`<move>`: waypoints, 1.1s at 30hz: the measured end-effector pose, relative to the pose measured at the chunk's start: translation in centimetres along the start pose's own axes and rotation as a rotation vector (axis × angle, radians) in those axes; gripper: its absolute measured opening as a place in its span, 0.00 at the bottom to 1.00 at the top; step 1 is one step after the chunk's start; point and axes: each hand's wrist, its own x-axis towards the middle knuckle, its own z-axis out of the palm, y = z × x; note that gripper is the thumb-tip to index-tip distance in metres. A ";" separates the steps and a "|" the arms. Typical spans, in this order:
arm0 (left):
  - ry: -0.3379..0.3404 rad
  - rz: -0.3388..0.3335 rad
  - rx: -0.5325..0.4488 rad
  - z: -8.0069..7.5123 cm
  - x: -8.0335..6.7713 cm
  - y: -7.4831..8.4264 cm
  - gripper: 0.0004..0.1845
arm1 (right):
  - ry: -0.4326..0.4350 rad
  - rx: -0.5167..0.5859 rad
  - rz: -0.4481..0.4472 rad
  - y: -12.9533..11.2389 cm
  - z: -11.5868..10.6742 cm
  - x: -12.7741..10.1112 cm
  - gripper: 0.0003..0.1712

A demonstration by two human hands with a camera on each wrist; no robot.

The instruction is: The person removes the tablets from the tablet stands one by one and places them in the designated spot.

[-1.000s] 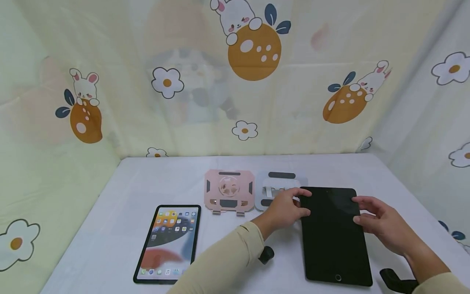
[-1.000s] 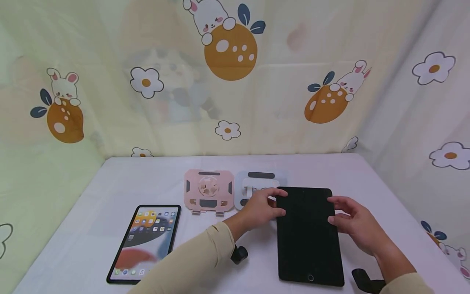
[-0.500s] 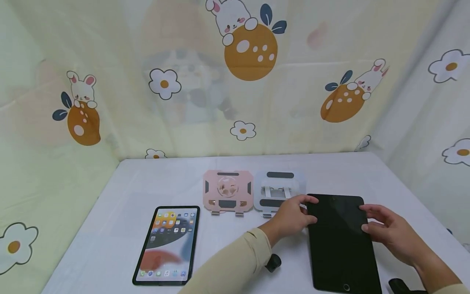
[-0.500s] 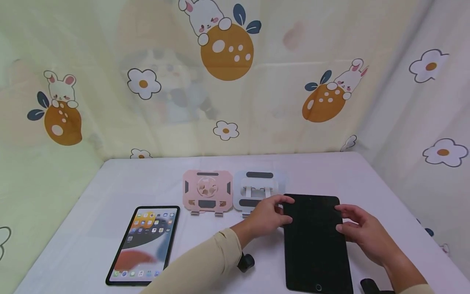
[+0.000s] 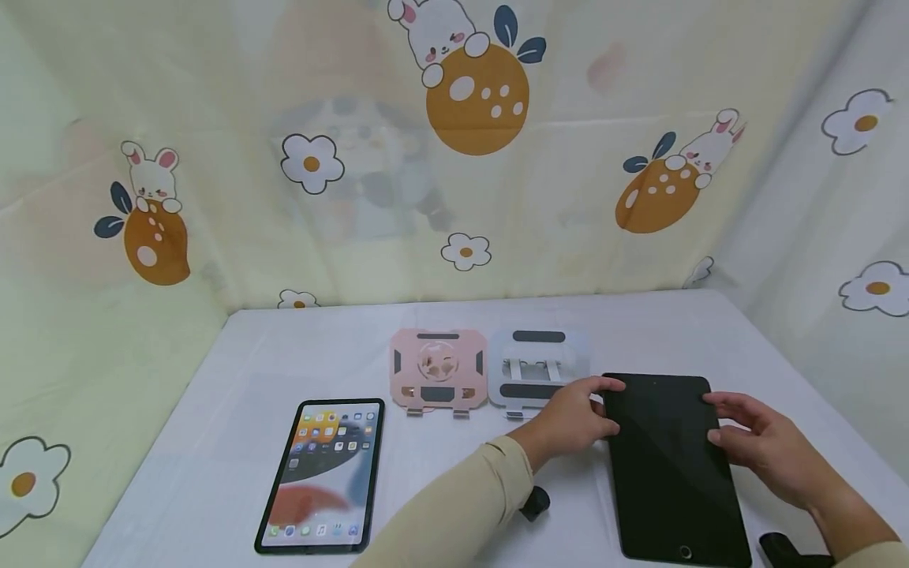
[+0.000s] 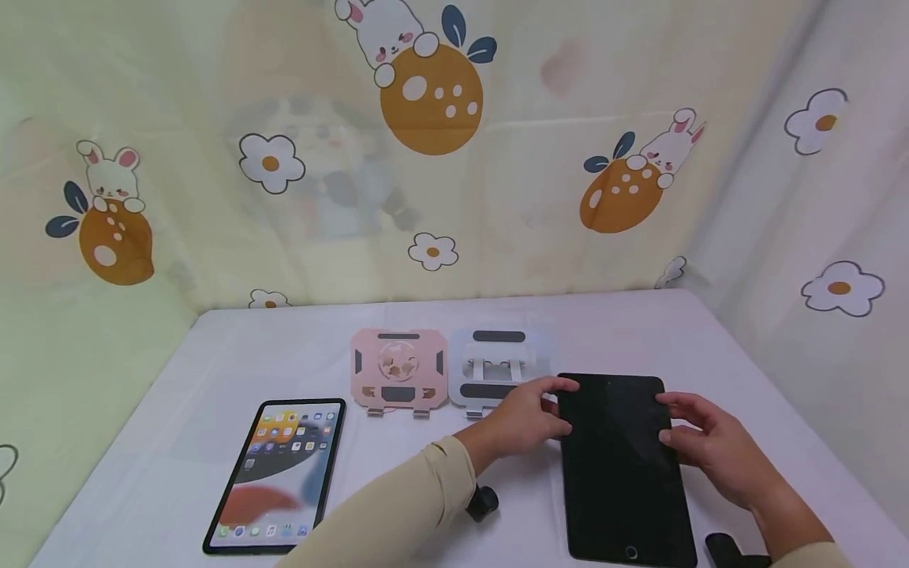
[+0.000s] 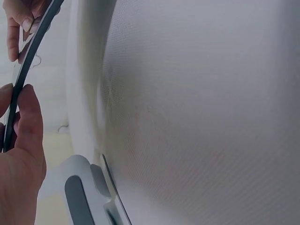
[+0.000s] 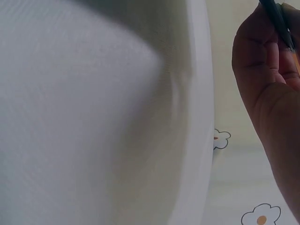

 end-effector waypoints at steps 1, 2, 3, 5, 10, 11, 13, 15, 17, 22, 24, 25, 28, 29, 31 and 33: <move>-0.009 0.000 -0.003 0.0 0.1 0.0 0.26 | 0.003 -0.007 -0.005 0.0 -0.1 0.0 0.26; -0.017 0.001 -0.004 0.1 0.1 0.1 0.27 | 0.005 -0.014 -0.008 0.0 -0.2 0.0 0.26; -0.024 0.002 -0.006 0.1 0.2 0.1 0.27 | 0.006 -0.016 -0.009 0.1 -0.3 0.0 0.26; -0.032 0.005 -0.006 0.3 0.3 0.1 0.29 | 0.008 -0.016 -0.003 0.2 -0.5 0.1 0.26; -0.029 0.006 0.005 0.8 0.5 0.2 0.29 | 0.018 -0.028 0.045 0.6 -0.8 0.0 0.25; -0.028 0.003 0.008 0.9 0.5 0.3 0.29 | 0.019 -0.027 0.053 0.6 -0.8 0.0 0.25; -0.030 -0.002 0.006 1.0 0.6 0.3 0.29 | 0.021 -0.024 0.068 0.7 -0.9 0.0 0.25; -0.030 -0.003 0.002 1.1 0.6 0.3 0.29 | 0.019 -0.031 0.080 0.7 -1.0 0.1 0.24; -0.030 -0.005 -0.008 1.1 0.7 0.3 0.29 | 0.020 -0.043 0.093 0.7 -1.0 0.3 0.24; -0.022 -0.013 -0.018 1.3 0.8 0.2 0.29 | 0.017 -0.065 0.114 0.6 -1.1 0.5 0.24; -0.015 -0.017 -0.014 1.4 0.9 0.1 0.28 | 0.014 -0.042 0.112 0.7 -1.2 0.6 0.24; -0.012 -0.019 -0.011 1.4 0.9 0.1 0.28 | 0.013 -0.028 0.105 0.8 -1.2 0.6 0.25; -0.002 -0.027 0.003 1.5 0.9 0.0 0.28 | 0.011 0.009 0.093 1.0 -1.3 0.6 0.25; 0.001 -0.027 0.006 1.5 0.9 0.0 0.28 | 0.012 0.016 0.089 1.0 -1.2 0.6 0.25; 0.006 -0.027 0.013 1.6 1.0 0.0 0.28 | 0.018 0.009 0.082 1.1 -1.3 0.6 0.25; 0.014 -0.028 0.016 1.7 1.0 -0.1 0.28 | 0.022 -0.008 0.086 1.2 -1.3 0.5 0.23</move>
